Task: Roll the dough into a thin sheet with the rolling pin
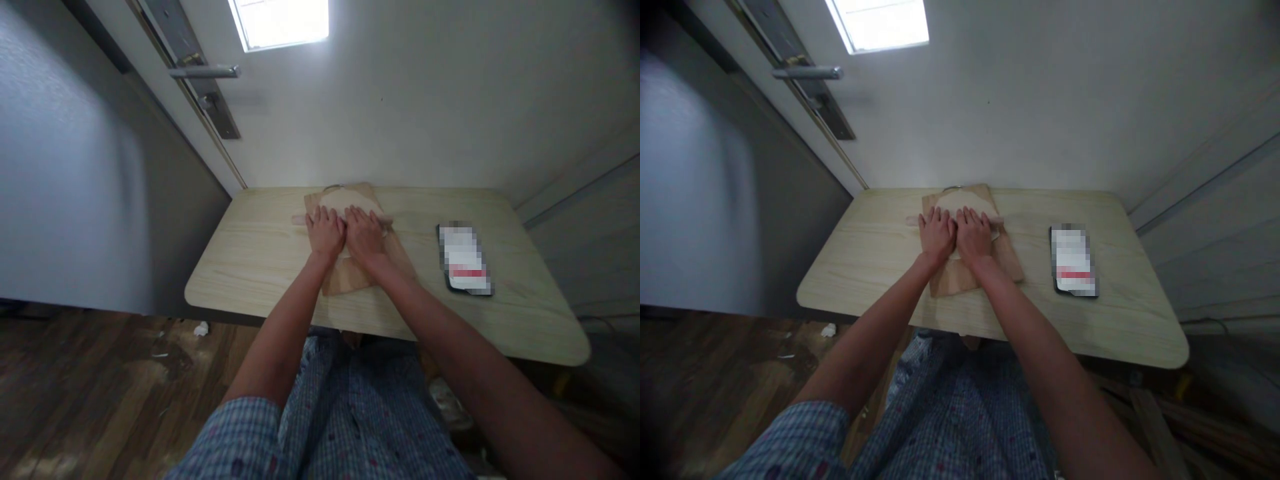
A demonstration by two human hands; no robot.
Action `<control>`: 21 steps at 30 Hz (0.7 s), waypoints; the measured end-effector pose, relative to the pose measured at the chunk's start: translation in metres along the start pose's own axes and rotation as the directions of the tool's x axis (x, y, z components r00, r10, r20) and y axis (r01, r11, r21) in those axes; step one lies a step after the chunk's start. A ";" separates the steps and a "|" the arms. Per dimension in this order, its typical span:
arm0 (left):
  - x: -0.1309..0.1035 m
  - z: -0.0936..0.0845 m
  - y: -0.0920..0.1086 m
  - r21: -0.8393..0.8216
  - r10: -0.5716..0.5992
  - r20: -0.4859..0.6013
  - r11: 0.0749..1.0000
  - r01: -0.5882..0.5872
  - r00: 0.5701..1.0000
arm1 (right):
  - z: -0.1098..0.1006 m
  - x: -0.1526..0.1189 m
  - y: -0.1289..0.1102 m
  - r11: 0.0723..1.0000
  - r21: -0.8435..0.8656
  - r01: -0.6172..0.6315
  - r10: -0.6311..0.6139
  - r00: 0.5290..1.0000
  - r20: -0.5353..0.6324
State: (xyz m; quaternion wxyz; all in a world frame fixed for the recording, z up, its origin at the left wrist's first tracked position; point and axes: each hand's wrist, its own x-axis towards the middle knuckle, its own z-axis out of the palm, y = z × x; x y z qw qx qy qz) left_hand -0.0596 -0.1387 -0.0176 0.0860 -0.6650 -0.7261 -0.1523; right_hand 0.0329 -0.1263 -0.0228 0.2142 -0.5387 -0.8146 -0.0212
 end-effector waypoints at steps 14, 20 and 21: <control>0.009 0.005 0.001 0.005 0.061 0.018 0.998 -0.061 0.998 | 0.001 0.006 0.001 1.000 -0.026 0.007 -0.007 1.000 0.014; 0.028 0.010 -0.001 0.019 0.089 0.003 0.996 -0.089 0.996 | 0.002 0.022 0.006 0.998 -0.054 -0.016 0.019 0.998 0.058; 0.032 0.010 -0.002 0.018 0.092 0.006 0.996 -0.092 0.996 | 0.002 0.026 0.007 0.998 -0.059 -0.009 0.012 0.998 0.058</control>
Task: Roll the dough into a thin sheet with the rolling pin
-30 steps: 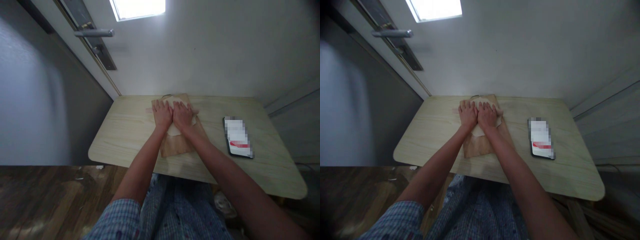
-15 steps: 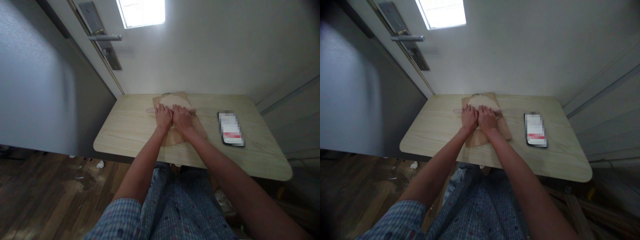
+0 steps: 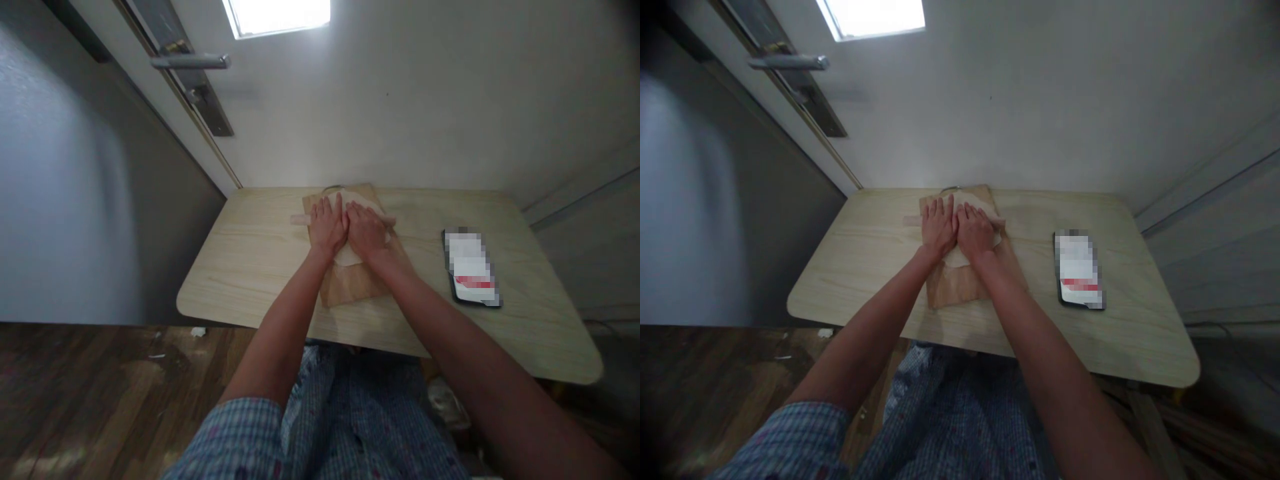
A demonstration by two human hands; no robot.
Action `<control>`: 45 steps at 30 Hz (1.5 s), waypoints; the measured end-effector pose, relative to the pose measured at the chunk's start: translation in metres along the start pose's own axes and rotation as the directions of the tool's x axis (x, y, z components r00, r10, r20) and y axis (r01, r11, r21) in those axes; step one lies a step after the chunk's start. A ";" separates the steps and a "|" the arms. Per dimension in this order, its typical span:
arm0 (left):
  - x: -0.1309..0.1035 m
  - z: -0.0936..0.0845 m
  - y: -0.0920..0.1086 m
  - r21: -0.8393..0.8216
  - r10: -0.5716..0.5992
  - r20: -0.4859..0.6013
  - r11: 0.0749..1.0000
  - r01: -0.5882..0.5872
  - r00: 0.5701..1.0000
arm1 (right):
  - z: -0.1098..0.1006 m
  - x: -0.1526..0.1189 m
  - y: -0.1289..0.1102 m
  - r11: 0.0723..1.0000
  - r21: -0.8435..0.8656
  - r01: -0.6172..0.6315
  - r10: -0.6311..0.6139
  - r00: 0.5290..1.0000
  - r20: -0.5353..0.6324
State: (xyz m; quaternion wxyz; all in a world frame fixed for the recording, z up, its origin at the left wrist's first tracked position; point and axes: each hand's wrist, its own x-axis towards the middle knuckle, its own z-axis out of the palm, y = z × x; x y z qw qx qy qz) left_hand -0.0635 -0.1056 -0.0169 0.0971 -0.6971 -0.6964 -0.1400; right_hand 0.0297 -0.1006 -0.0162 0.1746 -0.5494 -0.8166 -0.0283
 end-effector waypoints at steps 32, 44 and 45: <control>0.126 0.028 -0.010 -0.128 -0.187 0.188 0.969 0.213 0.964 | 0.016 0.130 0.030 0.988 0.009 -0.153 0.150 0.977 0.148; 0.090 0.014 -0.004 -0.039 -0.180 0.108 0.982 0.185 0.978 | 0.009 0.096 0.023 0.983 0.026 -0.181 0.176 0.976 0.130; 0.085 0.014 -0.003 -0.031 -0.182 0.097 0.982 0.186 0.979 | 0.009 0.091 0.023 0.984 0.025 -0.176 0.172 0.978 0.114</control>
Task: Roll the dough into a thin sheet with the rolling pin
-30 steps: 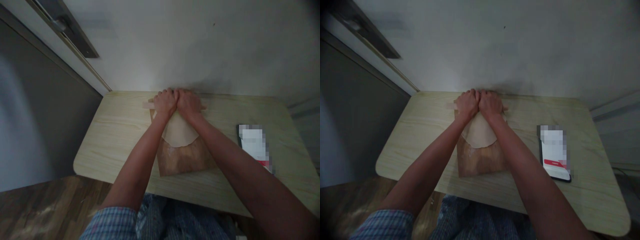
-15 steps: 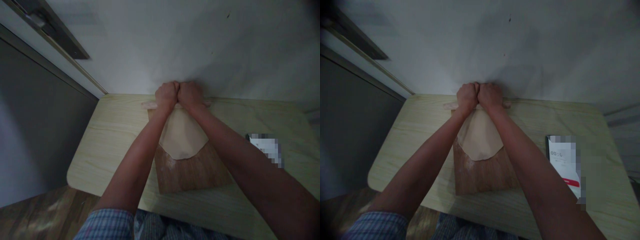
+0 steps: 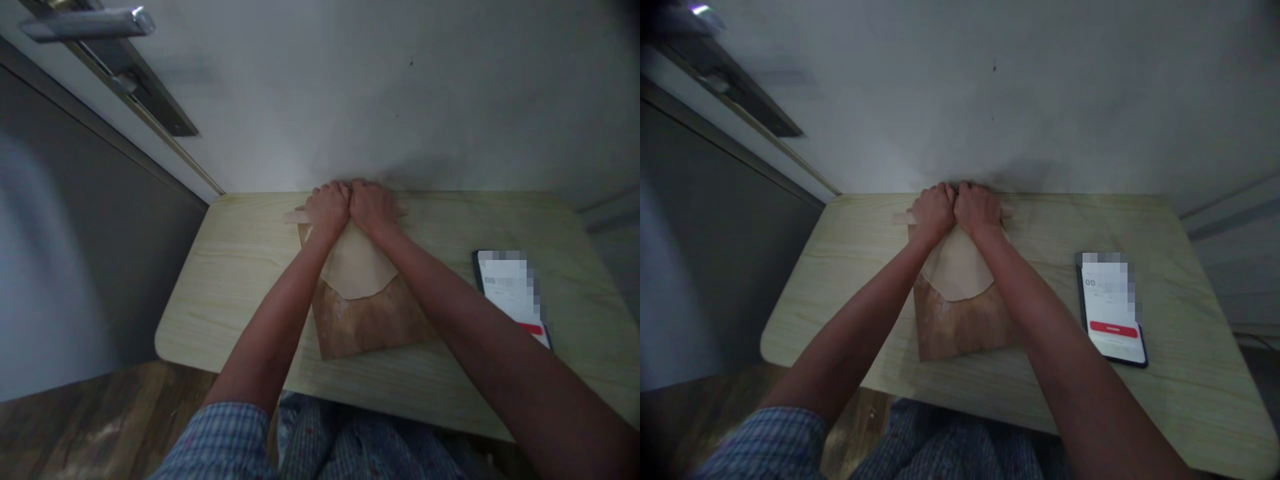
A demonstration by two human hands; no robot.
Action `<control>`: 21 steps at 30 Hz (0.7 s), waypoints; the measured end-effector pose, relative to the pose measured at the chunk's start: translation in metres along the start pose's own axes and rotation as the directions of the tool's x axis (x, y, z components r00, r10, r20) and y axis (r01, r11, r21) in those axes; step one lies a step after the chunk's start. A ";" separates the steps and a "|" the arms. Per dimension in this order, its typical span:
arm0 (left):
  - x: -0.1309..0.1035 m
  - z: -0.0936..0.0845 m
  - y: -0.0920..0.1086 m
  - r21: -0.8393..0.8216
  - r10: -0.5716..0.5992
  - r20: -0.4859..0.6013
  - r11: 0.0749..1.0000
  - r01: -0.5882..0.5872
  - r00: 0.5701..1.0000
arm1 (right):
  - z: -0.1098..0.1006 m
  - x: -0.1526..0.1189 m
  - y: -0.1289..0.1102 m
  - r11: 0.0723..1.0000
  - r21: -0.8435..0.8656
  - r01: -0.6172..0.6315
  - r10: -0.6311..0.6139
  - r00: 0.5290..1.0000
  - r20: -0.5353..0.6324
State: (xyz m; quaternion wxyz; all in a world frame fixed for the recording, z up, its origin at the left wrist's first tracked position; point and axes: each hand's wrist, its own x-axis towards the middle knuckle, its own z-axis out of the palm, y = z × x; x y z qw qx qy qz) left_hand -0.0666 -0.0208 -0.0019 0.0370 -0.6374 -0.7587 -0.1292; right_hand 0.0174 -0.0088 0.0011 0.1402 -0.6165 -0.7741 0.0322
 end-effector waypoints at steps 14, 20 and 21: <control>-0.066 -0.008 -0.004 0.016 0.099 -0.051 0.995 -0.098 0.994 | 0.006 -0.065 0.002 0.993 -0.029 0.116 -0.119 0.974 -0.191; -0.086 -0.003 -0.008 0.030 0.123 -0.083 0.992 -0.121 0.989 | 0.008 -0.086 0.002 0.987 -0.017 0.160 -0.161 0.972 -0.174; -0.089 -0.003 -0.009 0.029 0.134 -0.090 0.991 -0.132 0.987 | 0.008 -0.089 0.002 0.987 -0.024 0.159 -0.160 0.972 -0.174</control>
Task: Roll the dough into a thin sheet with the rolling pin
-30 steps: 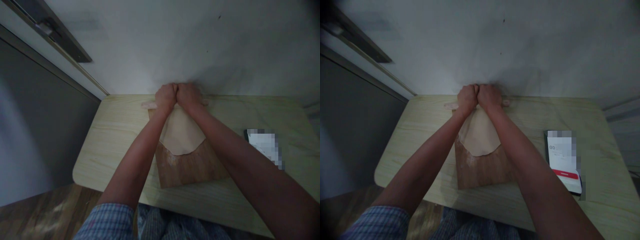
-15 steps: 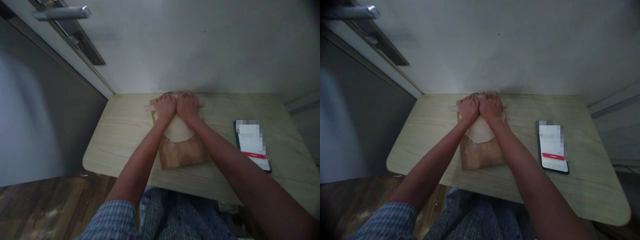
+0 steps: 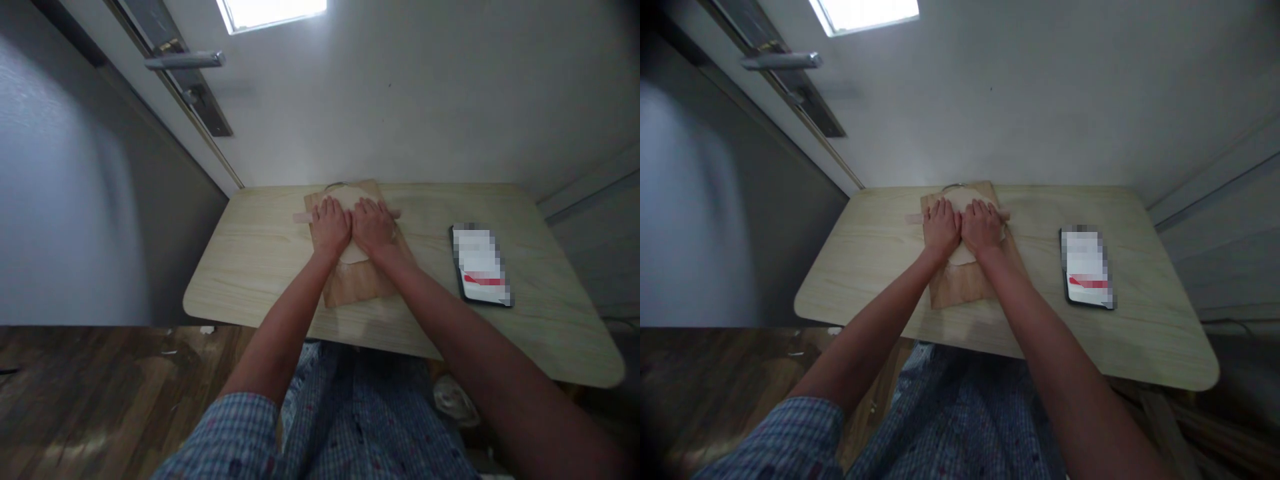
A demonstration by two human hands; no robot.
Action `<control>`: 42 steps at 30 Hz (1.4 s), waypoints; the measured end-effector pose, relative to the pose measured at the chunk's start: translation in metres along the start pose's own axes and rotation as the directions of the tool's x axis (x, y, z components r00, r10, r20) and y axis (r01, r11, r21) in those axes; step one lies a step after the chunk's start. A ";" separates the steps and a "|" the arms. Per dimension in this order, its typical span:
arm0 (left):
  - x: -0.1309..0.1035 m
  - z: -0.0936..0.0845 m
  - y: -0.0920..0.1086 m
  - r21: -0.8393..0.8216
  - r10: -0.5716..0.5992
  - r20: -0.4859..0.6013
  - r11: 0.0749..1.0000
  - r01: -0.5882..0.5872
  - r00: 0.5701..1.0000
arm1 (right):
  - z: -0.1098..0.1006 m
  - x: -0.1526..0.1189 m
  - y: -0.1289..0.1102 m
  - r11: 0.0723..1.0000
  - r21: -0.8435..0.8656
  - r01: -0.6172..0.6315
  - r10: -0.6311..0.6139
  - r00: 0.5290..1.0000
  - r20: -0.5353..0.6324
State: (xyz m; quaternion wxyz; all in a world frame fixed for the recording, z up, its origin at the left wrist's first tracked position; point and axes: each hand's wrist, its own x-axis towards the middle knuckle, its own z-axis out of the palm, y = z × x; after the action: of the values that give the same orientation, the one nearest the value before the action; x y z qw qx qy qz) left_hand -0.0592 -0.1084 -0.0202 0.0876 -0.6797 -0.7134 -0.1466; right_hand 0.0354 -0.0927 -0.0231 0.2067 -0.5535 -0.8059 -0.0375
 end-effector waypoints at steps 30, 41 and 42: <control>0.032 0.004 -0.005 -0.089 0.019 0.047 0.996 -0.015 0.999 | 0.002 0.031 0.004 0.998 -0.048 -0.043 0.045 0.998 0.039; 0.074 0.004 -0.003 -0.090 -0.126 0.161 0.986 0.141 0.979 | 0.013 0.078 0.015 0.997 -0.040 -0.073 0.076 0.994 0.074; 0.077 0.005 -0.003 -0.091 -0.125 0.159 0.986 0.141 0.979 | 0.013 0.081 0.015 0.996 -0.044 -0.080 0.083 0.993 0.080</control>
State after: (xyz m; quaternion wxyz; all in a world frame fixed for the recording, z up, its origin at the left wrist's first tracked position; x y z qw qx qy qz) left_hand -0.0667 -0.0343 -0.0001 -0.0121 -0.6431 -0.7535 -0.1359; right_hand 0.0205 -0.0119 -0.0070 0.1637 -0.5912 -0.7894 -0.0228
